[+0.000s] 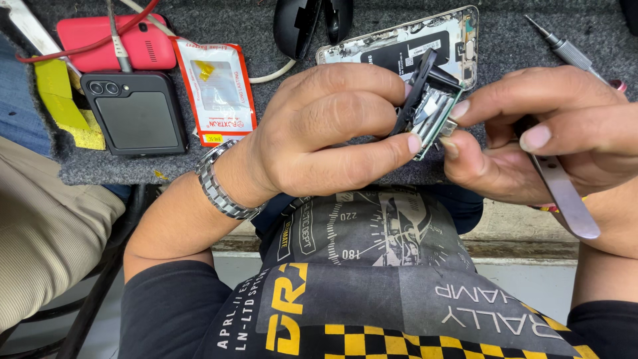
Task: The person first pries at the edge of a disassembled phone on the bench using a metal tool, then picks up a black wireless earbud charging case, opens its lid, and pries the case shell apart. They work the casing open with a tool and tweezers and pull out the green internal circuit board, holding it up as the clip ends.
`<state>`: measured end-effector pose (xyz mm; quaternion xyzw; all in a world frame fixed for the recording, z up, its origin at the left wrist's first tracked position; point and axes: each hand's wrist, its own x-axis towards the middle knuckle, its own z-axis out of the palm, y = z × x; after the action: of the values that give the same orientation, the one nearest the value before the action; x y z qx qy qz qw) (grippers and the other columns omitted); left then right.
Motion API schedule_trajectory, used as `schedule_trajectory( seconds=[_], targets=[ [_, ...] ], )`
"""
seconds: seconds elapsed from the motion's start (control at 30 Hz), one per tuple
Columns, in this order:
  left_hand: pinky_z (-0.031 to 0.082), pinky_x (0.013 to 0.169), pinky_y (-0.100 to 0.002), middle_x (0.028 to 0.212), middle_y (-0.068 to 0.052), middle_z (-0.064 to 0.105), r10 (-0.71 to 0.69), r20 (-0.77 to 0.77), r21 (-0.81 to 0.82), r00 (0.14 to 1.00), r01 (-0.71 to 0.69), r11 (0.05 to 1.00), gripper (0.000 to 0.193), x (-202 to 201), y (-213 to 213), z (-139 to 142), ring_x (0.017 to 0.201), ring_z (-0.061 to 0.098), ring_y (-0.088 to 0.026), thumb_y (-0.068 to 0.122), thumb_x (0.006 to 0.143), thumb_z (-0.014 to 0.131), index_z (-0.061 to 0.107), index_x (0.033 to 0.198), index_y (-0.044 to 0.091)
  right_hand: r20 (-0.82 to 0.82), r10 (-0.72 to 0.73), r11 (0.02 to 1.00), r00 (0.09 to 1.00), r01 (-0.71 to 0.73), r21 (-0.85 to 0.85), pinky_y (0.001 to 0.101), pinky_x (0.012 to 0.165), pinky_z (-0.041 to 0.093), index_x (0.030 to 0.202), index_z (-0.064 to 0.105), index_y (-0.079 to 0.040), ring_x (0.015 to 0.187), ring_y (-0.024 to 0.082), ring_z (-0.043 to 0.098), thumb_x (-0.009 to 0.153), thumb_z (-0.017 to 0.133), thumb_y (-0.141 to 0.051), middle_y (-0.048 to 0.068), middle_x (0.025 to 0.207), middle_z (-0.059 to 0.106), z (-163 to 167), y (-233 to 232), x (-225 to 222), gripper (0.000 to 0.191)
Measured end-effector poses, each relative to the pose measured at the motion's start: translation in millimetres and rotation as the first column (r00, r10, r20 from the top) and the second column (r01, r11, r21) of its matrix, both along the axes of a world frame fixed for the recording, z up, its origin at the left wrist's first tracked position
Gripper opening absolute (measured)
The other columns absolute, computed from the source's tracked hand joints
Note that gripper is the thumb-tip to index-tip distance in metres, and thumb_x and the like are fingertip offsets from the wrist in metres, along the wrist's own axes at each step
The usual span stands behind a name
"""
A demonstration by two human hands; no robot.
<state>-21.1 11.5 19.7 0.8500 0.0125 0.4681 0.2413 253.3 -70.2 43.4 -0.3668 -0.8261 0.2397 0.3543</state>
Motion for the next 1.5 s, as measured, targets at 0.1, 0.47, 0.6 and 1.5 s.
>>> schedule_trajectory(
  seconds=[0.1, 0.47, 0.6, 1.5],
  targets=[
    [0.06, 0.086, -0.038, 0.109, -0.008, 0.059, 0.014, -0.011, 0.007, 1.0, -0.013, 1.0, 0.027, -1, -2, 1, 0.114, 0.064, -0.03, -0.001, 0.09, 0.079, 0.072, 0.116, 0.002, -0.03, -0.012, 1.0, 0.999, 0.013, 0.026, 0.0267, 0.047, 0.049, 0.111, 0.025, -0.007, 0.059, 0.016, 0.06, 0.082, 0.082, 0.003, 0.025, 0.097, 0.066, -3, 1, -4, 0.065],
    [0.06, 0.085, -0.038, 0.11, -0.008, 0.058, -0.001, -0.018, -0.02, 1.0, 0.001, 1.0, 0.027, 0, -4, 0, 0.114, 0.064, -0.03, -0.001, 0.091, 0.08, 0.072, 0.117, 0.002, -0.021, -0.073, 0.996, 0.997, 0.071, -0.062, 0.027, 0.052, 0.053, 0.115, 0.03, -0.008, 0.063, 0.018, 0.065, 0.087, 0.081, 0.003, 0.022, 0.099, 0.065, 5, -6, -8, 0.059],
    [0.06, 0.085, -0.037, 0.112, -0.009, 0.057, -0.01, -0.018, -0.056, 1.0, 0.009, 0.998, 0.028, 0, -4, 0, 0.115, 0.064, -0.031, -0.002, 0.091, 0.082, 0.072, 0.117, 0.001, 0.008, -0.114, 0.988, 0.993, 0.114, -0.101, 0.0247, 0.051, 0.053, 0.116, 0.033, -0.007, 0.064, 0.016, 0.065, 0.085, 0.081, 0.003, 0.02, 0.1, 0.067, 0, -10, -6, 0.057],
    [0.052, 0.11, -0.023, 0.145, -0.005, 0.048, -0.024, -0.027, -0.611, 0.999, 0.003, 0.792, 0.063, 8, -27, -11, 0.128, 0.055, -0.014, 0.007, 0.106, 0.093, 0.05, 0.152, 0.01, 0.011, -0.051, 0.994, 0.999, 0.05, 0.099, 0.0262, 0.058, 0.052, 0.098, 0.066, -0.002, 0.07, 0.016, 0.066, 0.077, 0.08, 0.007, 0.017, 0.096, 0.07, 13, 13, -18, 0.027]
  ],
)
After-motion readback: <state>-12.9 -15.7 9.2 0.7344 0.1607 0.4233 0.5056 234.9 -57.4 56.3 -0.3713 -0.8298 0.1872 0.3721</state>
